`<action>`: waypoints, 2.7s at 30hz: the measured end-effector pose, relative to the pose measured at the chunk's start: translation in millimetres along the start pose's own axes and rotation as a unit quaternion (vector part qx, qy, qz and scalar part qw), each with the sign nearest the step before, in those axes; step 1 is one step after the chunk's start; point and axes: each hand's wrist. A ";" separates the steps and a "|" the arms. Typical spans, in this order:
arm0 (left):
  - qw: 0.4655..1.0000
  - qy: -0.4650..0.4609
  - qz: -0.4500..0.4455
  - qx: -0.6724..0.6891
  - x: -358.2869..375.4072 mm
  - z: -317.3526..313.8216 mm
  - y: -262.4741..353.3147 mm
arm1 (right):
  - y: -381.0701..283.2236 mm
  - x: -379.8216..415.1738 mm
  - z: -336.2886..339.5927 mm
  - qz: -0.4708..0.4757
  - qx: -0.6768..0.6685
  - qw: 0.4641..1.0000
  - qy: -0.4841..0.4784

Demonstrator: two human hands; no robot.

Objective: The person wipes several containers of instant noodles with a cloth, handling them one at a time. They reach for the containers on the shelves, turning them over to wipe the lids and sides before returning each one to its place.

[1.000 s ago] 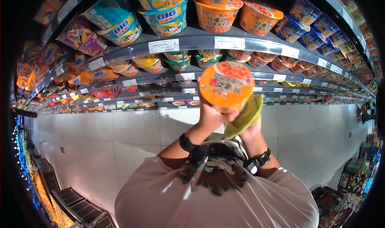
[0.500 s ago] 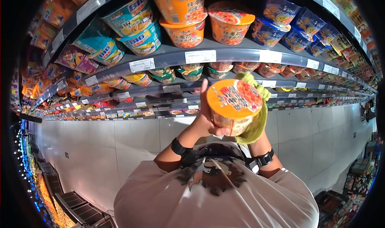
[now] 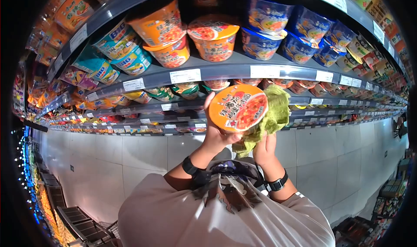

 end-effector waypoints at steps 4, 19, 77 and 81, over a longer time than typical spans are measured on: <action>0.999 -0.038 -0.010 0.003 -8.5 -28.0 -11.5 | 32.3 -7.4 27.7 -0.244 -0.222 0.944 0.018; 0.971 0.001 -0.198 -0.136 -38.5 -54.0 -21.9 | 43.7 -14.7 51.9 -0.457 -0.547 0.665 -0.221; 0.545 -0.025 -0.353 -0.760 -230.6 -126.9 58.9 | 72.8 13.4 120.4 -0.333 -0.346 0.865 -0.148; 0.571 -0.033 -0.391 -0.721 -241.7 -121.3 64.2 | 79.5 17.1 126.9 -0.317 -0.359 0.863 -0.163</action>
Point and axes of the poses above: each hand's wrist, its own x-axis away from the middle knuckle, its own z-axis out of the back of the hand, y = z × x, and after that the axes turned 11 degrees about x, right-handed
